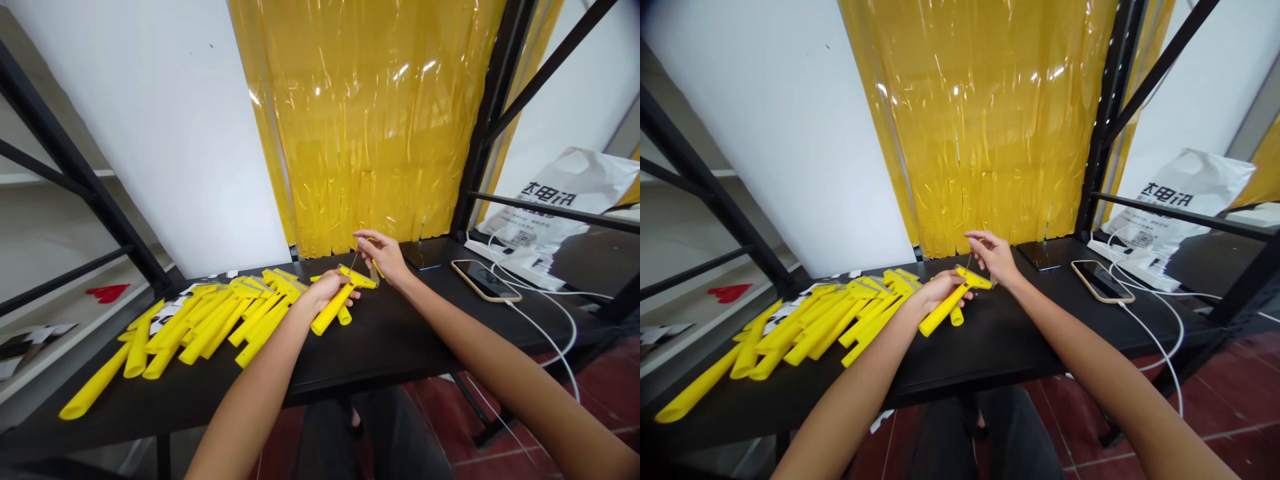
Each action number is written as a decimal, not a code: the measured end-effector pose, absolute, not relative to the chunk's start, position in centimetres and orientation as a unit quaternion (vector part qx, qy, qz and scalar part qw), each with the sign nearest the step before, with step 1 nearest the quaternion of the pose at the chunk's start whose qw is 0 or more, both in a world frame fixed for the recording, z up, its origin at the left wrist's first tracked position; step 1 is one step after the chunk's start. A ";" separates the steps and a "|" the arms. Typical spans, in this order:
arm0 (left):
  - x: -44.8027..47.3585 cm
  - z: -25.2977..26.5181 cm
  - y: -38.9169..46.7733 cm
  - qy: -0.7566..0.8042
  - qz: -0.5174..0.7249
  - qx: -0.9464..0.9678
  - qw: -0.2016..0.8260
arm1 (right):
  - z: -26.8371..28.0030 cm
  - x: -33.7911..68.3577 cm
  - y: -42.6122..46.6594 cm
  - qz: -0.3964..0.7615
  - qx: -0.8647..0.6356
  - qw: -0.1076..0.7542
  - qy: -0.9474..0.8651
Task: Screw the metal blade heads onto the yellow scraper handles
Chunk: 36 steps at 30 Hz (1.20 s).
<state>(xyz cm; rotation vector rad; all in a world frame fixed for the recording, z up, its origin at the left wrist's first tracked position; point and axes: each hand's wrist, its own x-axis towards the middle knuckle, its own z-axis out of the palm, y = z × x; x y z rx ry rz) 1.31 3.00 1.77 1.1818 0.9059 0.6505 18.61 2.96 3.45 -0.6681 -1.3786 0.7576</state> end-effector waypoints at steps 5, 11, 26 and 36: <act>1.3 1.5 3.3 0.402 0.294 0.526 0.690 | 3.6 18.7 3.0 0.386 -0.262 0.667 -0.581; 1.3 1.5 3.4 0.409 0.295 0.522 0.688 | 3.5 18.5 2.9 0.378 -0.293 0.639 -0.602; 1.3 1.4 3.4 0.378 0.290 0.532 0.699 | 3.6 18.4 2.6 0.398 -0.249 0.638 -0.610; 1.2 1.4 3.2 0.369 0.291 0.532 0.704 | 3.3 18.2 2.7 0.364 -0.287 0.622 -0.631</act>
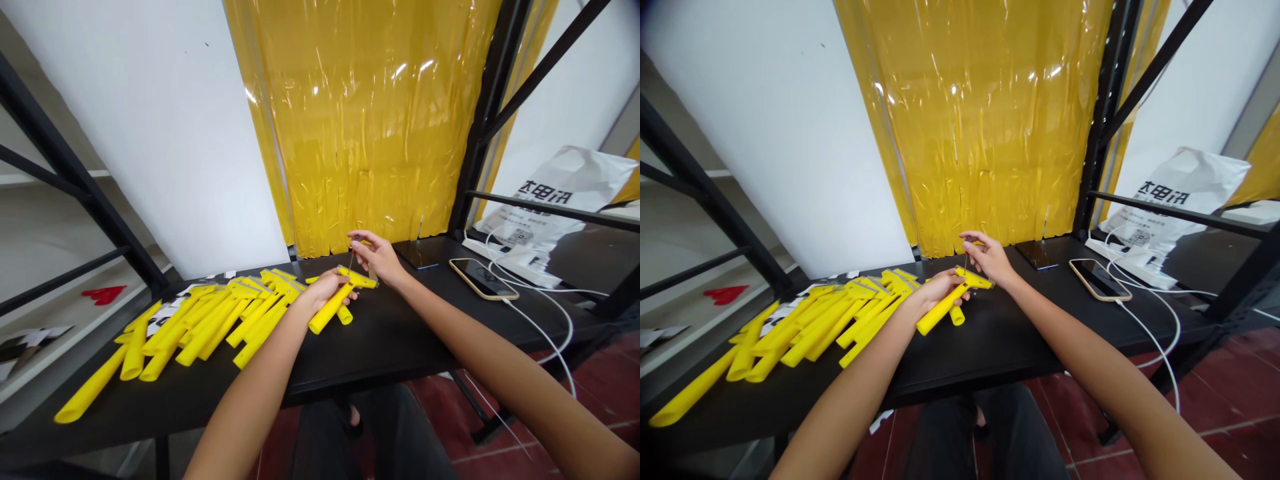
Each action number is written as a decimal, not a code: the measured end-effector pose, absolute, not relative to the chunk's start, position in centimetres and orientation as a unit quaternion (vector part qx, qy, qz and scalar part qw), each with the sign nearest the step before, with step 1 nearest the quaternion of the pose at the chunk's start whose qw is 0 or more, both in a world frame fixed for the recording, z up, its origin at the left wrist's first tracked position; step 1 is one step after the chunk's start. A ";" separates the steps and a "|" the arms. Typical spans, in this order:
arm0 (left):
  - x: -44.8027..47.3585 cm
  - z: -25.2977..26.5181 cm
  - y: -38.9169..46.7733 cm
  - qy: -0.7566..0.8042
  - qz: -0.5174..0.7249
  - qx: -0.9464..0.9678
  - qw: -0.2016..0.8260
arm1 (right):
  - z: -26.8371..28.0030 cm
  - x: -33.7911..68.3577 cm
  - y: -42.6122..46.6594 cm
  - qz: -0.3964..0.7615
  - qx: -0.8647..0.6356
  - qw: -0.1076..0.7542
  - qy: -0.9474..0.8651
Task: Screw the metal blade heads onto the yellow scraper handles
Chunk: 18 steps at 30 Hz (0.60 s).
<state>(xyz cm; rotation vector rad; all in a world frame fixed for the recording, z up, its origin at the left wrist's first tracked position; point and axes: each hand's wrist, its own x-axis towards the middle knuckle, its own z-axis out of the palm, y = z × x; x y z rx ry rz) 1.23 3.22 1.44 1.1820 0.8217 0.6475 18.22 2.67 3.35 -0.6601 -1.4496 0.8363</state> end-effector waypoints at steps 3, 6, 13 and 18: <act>1.2 1.7 3.1 0.372 0.287 0.528 0.708 | 3.4 18.4 2.7 0.374 -0.267 0.616 -0.640; 1.2 1.9 2.9 0.371 0.280 0.528 0.711 | 3.5 18.5 2.7 0.371 -0.262 0.613 -0.646; 1.1 2.3 2.8 0.382 0.261 0.507 0.727 | 3.2 18.4 2.9 0.360 -0.273 0.612 -0.649; 1.1 2.5 2.7 0.379 0.256 0.499 0.736 | 3.5 18.2 2.7 0.337 -0.273 0.631 -0.643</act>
